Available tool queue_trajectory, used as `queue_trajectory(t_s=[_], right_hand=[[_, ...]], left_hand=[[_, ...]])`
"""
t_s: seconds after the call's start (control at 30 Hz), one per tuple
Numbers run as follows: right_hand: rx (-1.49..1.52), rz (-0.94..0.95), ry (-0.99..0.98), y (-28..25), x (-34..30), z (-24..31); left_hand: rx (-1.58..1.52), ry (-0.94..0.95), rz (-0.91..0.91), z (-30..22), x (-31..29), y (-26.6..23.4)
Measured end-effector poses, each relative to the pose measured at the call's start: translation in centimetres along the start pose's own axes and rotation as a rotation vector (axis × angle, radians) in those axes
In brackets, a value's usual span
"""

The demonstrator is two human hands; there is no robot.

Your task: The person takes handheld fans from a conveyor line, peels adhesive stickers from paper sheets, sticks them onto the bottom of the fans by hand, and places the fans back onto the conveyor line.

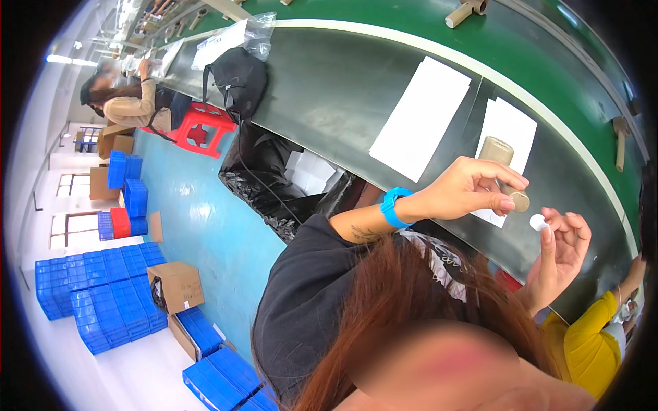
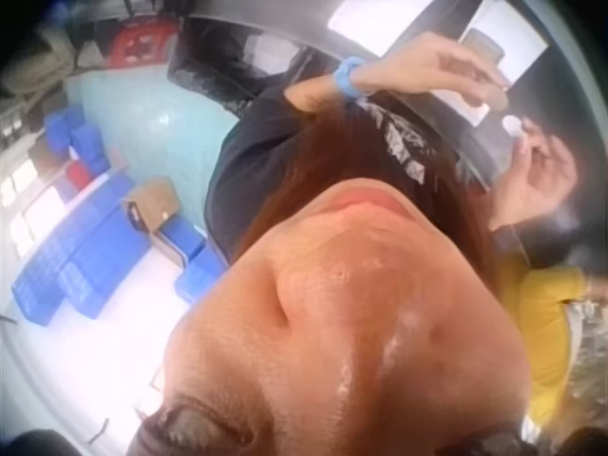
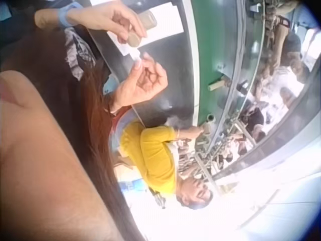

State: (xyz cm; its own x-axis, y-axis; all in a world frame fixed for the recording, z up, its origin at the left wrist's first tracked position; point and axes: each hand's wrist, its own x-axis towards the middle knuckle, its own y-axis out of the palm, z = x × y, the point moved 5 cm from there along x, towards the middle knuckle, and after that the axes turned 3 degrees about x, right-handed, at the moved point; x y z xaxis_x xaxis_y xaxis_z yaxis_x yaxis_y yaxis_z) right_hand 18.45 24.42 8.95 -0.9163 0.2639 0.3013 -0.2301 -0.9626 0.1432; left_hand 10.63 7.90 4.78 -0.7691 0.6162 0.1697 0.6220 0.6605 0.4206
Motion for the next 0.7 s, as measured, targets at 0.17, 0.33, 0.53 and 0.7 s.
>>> queue_trajectory(t_s=[0.17, 0.33, 0.53, 0.7], right_hand=[[0.014, 0.029, 0.027, -0.1, 0.1, -0.2], [-0.002, 0.005, 0.038, -0.4, -0.2, -0.4], [0.068, -0.010, 0.040, 0.5, 0.0, -0.3], [0.152, -0.051, 0.088, 1.0, 0.3, -0.7]], left_hand=[[0.016, -0.020, 0.017, 0.1, -0.1, 0.1], [0.010, -0.018, 0.033, 0.7, 0.0, 0.2], [-0.020, -0.009, 0.009, 0.0, -0.5, 0.0], [0.081, -0.004, -0.021, 0.2, -0.7, -0.5]])
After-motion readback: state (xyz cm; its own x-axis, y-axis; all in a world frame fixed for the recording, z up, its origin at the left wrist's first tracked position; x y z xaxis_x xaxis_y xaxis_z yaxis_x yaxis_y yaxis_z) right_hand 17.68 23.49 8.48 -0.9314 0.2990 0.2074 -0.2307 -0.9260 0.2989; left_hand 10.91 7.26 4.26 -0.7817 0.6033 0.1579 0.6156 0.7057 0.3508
